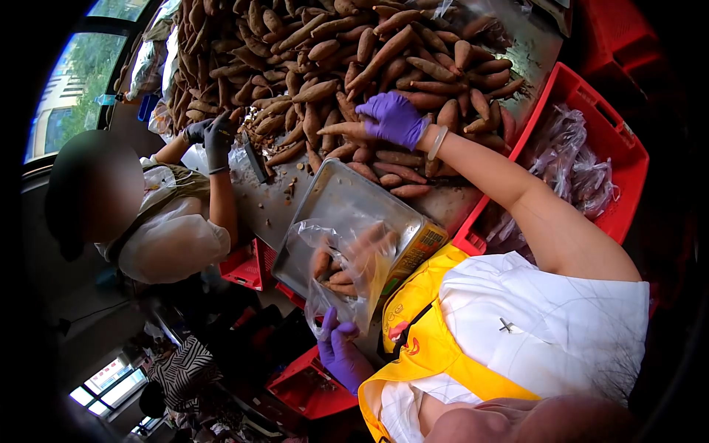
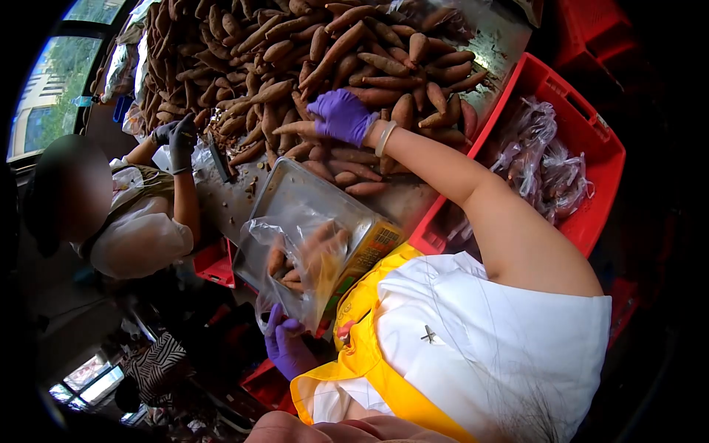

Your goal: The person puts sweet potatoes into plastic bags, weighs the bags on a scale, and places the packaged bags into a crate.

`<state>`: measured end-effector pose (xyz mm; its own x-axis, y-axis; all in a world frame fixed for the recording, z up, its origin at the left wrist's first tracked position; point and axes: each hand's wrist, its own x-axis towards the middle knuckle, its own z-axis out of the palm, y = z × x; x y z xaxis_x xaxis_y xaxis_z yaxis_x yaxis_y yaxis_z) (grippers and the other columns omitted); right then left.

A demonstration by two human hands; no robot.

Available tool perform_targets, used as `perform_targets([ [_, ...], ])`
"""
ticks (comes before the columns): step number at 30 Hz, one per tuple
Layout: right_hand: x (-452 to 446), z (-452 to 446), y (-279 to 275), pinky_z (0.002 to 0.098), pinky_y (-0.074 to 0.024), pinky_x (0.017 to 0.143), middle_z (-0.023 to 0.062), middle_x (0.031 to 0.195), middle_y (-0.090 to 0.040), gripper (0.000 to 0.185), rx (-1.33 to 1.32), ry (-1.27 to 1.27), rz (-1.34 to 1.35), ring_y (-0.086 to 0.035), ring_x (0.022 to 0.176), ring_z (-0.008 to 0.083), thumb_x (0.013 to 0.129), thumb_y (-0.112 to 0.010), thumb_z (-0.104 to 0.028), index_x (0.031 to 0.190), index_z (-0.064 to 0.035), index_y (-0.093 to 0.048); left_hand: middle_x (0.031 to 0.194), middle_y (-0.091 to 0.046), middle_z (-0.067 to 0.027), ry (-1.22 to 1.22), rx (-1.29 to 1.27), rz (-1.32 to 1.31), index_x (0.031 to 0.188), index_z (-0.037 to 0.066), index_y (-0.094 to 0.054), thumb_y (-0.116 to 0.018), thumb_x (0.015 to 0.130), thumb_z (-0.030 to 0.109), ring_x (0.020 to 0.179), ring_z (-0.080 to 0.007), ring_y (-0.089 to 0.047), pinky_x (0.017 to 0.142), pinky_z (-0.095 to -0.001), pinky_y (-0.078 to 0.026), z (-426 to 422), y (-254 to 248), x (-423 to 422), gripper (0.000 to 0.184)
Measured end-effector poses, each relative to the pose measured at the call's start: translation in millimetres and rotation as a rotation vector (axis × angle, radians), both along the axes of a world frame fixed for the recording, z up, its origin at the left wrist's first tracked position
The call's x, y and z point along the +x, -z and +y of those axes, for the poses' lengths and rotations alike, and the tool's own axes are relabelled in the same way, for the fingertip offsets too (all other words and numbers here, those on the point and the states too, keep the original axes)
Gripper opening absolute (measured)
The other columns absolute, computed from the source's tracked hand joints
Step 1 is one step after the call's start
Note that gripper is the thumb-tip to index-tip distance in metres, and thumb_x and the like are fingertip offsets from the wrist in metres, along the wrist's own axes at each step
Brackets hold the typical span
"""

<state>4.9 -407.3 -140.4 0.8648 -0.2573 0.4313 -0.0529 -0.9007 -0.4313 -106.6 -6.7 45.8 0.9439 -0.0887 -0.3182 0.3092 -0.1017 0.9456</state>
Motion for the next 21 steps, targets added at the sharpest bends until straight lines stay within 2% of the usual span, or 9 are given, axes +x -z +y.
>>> perform_targets([
  [3, 15, -22, -47, 0.0416, -0.0444, 0.085, 0.0111, 0.096, -0.063, 0.038, -0.102, 0.153, -0.325, -0.058, 0.094, 0.0291, 0.08, -0.065, -0.027, 0.113, -0.0095, -0.062, 0.083, -0.061, -0.0037, -0.038, -0.001, -0.014, 0.12, -0.003, -0.059, -0.053, 0.093, 0.012, 0.074, -0.0106, -0.054, 0.075, -0.0256, -0.045, 2, 0, -5, 0.032],
  [6, 17, -12, -49, 0.042, -0.0465, 0.084, 0.0112, 0.101, -0.062, 0.043, -0.075, -0.038, 0.126, -0.059, 0.095, 0.0288, 0.079, -0.067, -0.033, 0.114, -0.0091, -0.061, 0.083, -0.061, -0.0037, -0.036, -0.012, 0.001, 0.121, -0.003, -0.058, -0.054, 0.093, 0.014, 0.074, -0.011, -0.054, 0.074, -0.0268, -0.045, 5, 3, -7, 0.033],
  [9, 4, 24, -43, 0.0444, -0.0469, 0.083, 0.0138, 0.095, -0.064, 0.051, -0.128, -0.035, 0.226, -0.061, 0.09, 0.0302, 0.083, -0.061, -0.036, 0.133, -0.0335, -0.051, 0.084, -0.061, -0.0038, -0.034, -0.033, -0.008, 0.121, -0.004, -0.057, -0.054, 0.094, 0.015, 0.074, -0.0111, -0.054, 0.074, -0.0267, -0.045, 5, 5, -10, 0.033],
  [12, 10, 32, -25, 0.0448, -0.0423, 0.089, 0.0136, 0.107, -0.059, 0.051, -0.105, -0.051, 0.331, -0.057, 0.096, 0.0296, 0.084, -0.058, -0.036, 0.134, -0.0269, -0.05, 0.083, -0.061, -0.0038, -0.109, -0.034, -0.008, 0.121, -0.004, -0.057, -0.053, 0.095, 0.015, 0.074, -0.0108, -0.053, 0.075, -0.0251, -0.044, 2, -1, -15, 0.033],
  [15, 29, 21, -7, 0.0392, -0.0386, 0.088, 0.0125, 0.112, -0.053, 0.043, -0.243, 0.095, -0.039, -0.047, 0.106, 0.0273, 0.084, -0.059, -0.036, 0.115, -0.0056, -0.055, 0.086, -0.062, -0.0048, -0.117, -0.007, -0.008, 0.121, -0.004, -0.057, -0.053, 0.096, 0.016, 0.074, -0.0106, -0.053, 0.074, -0.0246, -0.043, 4, -3, -15, 0.032],
  [16, 39, 14, -9, 0.0409, -0.0429, 0.087, 0.0156, 0.114, -0.055, 0.051, -0.327, 0.108, 0.042, -0.053, 0.103, 0.0302, 0.081, -0.063, -0.035, 0.121, -0.0052, -0.053, 0.087, -0.063, -0.0052, -0.111, 0.003, -0.005, 0.121, -0.003, -0.057, -0.053, 0.096, 0.016, 0.074, -0.0106, -0.054, 0.074, -0.0248, -0.043, 5, -2, -14, 0.032],
  [18, 49, 12, -9, 0.0434, -0.0477, 0.084, 0.0141, 0.106, -0.057, 0.038, -0.307, 0.055, 0.479, -0.058, 0.097, 0.0346, 0.082, -0.058, -0.022, 0.118, -0.0077, -0.056, 0.088, -0.064, -0.0055, -0.097, 0.005, -0.006, 0.121, -0.003, -0.058, -0.053, 0.096, 0.016, 0.075, -0.0105, -0.054, 0.073, -0.025, -0.044, 6, -1, -13, 0.032],
  [20, 43, 4, -18, 0.0454, -0.0508, 0.08, 0.016, 0.105, -0.061, 0.036, -0.203, -0.035, 0.497, -0.062, 0.09, 0.0374, 0.084, -0.06, -0.026, 0.115, -0.006, -0.058, 0.086, -0.064, -0.0053, -0.062, -0.021, 0.035, 0.121, -0.002, -0.058, -0.054, 0.095, 0.015, 0.073, -0.0106, -0.054, 0.073, -0.0247, -0.043, 4, -4, -10, 0.031],
  [21, 36, 5, -22, 0.045, -0.051, 0.08, 0.0182, 0.104, -0.063, 0.035, 0.002, -0.079, 0.387, -0.063, 0.09, 0.0374, 0.086, -0.059, -0.028, 0.113, -0.0052, -0.059, 0.083, -0.064, -0.0041, -0.059, -0.038, 0.021, 0.12, -0.002, -0.06, -0.054, 0.094, 0.014, 0.072, -0.0105, -0.054, 0.072, -0.0242, -0.042, 2, -6, -9, 0.031],
])
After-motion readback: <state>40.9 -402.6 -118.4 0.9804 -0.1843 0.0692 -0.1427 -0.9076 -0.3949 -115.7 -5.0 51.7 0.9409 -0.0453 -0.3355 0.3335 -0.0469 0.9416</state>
